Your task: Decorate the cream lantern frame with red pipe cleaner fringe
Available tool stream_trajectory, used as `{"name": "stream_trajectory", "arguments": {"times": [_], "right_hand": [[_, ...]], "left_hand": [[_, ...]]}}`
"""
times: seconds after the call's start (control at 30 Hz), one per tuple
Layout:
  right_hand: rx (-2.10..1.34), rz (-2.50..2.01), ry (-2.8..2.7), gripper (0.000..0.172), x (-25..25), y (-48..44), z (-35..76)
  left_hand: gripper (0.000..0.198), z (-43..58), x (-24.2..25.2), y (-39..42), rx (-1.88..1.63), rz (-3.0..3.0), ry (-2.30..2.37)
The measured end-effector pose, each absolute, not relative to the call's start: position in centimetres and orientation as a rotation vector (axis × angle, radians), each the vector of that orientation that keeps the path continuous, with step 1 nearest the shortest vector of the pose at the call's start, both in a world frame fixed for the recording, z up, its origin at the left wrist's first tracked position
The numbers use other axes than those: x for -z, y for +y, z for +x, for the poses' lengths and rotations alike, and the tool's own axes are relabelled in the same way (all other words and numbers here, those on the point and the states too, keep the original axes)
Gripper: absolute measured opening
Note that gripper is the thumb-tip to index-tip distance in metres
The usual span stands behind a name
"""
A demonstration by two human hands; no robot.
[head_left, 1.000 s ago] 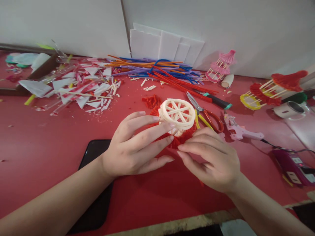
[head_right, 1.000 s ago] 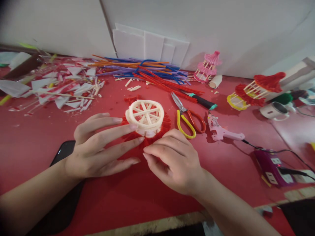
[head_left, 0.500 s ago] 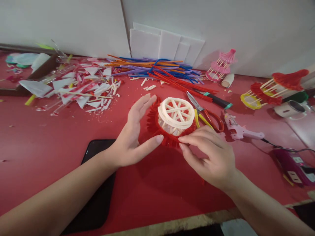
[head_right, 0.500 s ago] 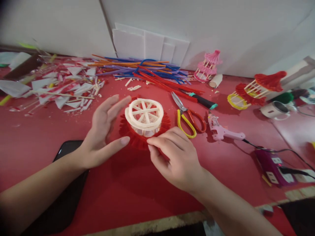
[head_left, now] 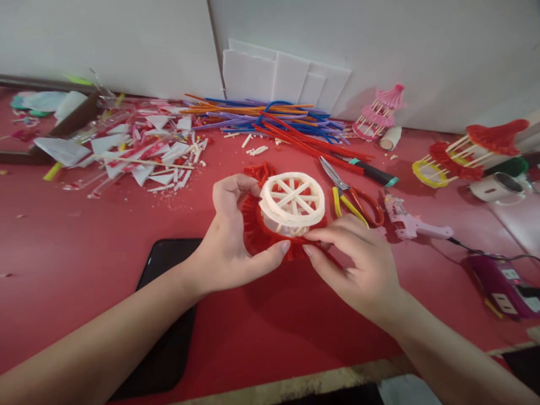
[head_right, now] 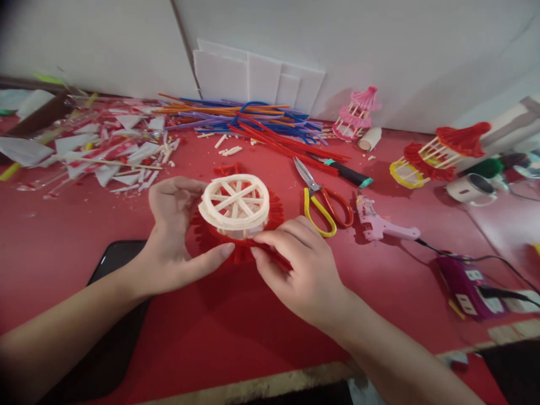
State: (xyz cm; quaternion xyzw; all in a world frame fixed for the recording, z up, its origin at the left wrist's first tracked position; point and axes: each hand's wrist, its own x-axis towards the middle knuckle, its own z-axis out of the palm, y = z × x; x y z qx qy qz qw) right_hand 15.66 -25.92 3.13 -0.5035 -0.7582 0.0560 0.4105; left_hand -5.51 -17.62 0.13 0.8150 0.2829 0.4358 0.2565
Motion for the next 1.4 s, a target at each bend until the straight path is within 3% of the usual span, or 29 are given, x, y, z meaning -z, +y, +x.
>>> {"name": "stream_trajectory", "arguments": {"times": [0.13, 0.83, 1.4], "right_hand": [[-0.179, -1.283, -1.889, 0.009, -3.1, -25.8, 15.5], [-0.077, -1.252, -1.969, 0.007, -3.3, -26.7, 15.2], [-0.051, -0.946, -2.269, 0.007, -3.8, -27.2, 15.2]], "left_hand": [[0.084, -5.1, 0.0, -17.7, -1.181, 2.209, 0.778], [0.083, -4.9, -0.7, -17.9, -1.041, 2.083, 0.788], [0.082, -4.8, -0.5, -17.9, -1.084, 2.092, 0.791]]}}
